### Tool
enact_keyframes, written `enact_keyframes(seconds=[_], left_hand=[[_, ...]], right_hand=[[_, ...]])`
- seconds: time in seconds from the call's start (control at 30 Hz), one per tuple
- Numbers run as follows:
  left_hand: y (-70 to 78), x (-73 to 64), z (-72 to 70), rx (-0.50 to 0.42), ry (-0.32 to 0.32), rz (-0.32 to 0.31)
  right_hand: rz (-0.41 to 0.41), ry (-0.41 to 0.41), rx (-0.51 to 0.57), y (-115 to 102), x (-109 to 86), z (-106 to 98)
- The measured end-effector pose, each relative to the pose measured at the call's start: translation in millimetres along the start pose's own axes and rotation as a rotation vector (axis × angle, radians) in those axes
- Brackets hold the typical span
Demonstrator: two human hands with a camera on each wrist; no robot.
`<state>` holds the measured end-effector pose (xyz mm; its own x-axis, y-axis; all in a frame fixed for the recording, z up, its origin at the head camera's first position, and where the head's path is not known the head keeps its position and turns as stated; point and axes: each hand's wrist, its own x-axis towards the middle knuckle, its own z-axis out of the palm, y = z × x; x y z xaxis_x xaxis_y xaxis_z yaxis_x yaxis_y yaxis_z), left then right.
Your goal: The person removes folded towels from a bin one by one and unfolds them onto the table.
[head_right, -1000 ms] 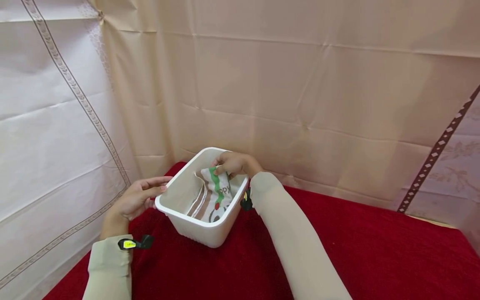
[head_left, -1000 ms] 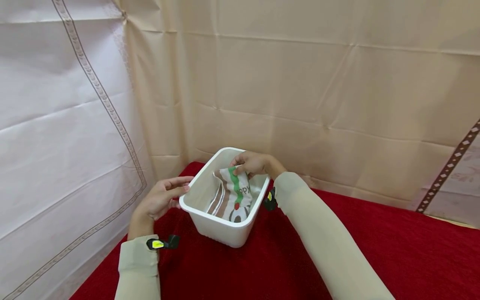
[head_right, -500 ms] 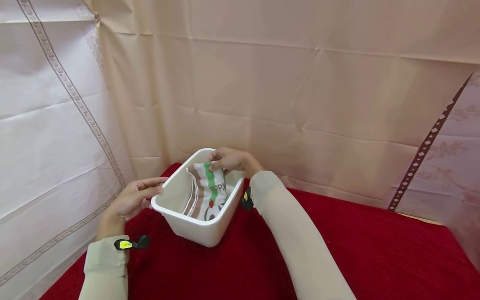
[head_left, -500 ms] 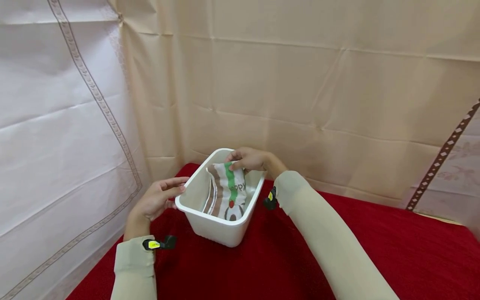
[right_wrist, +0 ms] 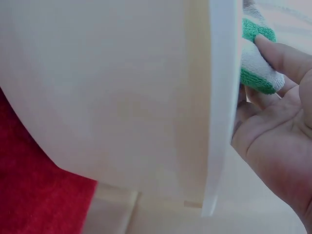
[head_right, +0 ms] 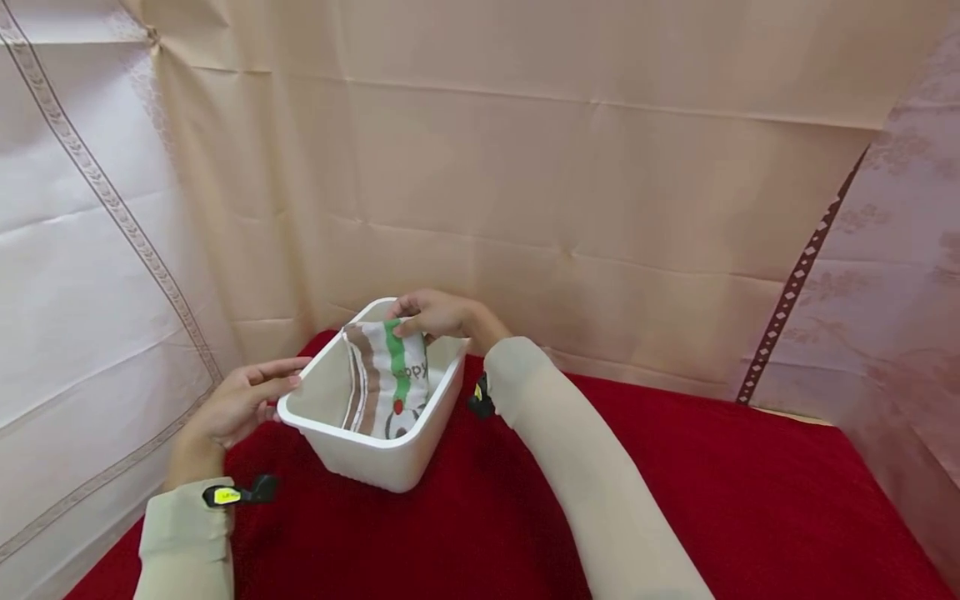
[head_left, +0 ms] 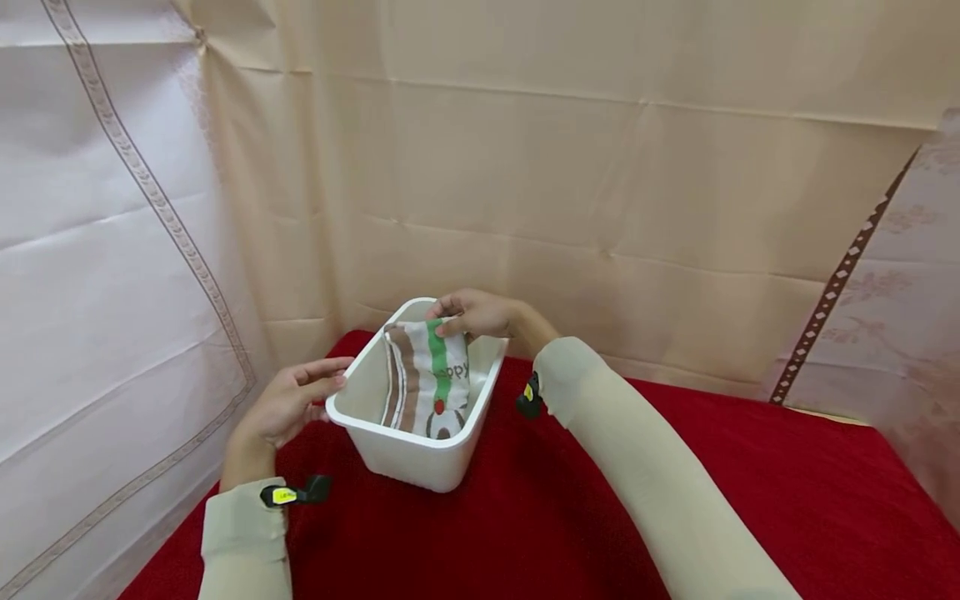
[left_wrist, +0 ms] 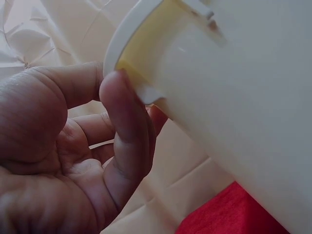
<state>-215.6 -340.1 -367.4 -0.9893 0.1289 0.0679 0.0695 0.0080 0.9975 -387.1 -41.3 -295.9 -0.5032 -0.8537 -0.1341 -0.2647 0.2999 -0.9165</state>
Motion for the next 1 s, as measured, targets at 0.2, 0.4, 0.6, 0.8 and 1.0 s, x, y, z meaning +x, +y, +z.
enact_keyframes(seconds=[0.2, 0.4, 0.6, 0.8, 1.0], left_hand=[[-0.2, 0.9, -3.3, -0.001, -0.001, -0.005], [1.0, 4.3, -3.0, -0.012, -0.008, -0.006], [-0.6, -0.6, -3.3, -0.028, -0.013, -0.007], [-0.4, -1.6, -1.9, -0.017, -0.003, -0.015], [0.9, -0.2, -0.7, -0.012, 0.007, -0.009]], right_hand=[[-0.02, 0.046, -0.026, -5.0, -5.0, -0.3], [-0.053, 0.085, -0.065, -19.3, -13.5, -6.1], [-0.083, 0.083, -0.144, -38.5, -19.8, -7.7], [-0.126, 0.118, -0.221, -62.5, -31.8, -12.1], [-0.16, 0.164, -0.237, -88.9, -47.1, -20.6]])
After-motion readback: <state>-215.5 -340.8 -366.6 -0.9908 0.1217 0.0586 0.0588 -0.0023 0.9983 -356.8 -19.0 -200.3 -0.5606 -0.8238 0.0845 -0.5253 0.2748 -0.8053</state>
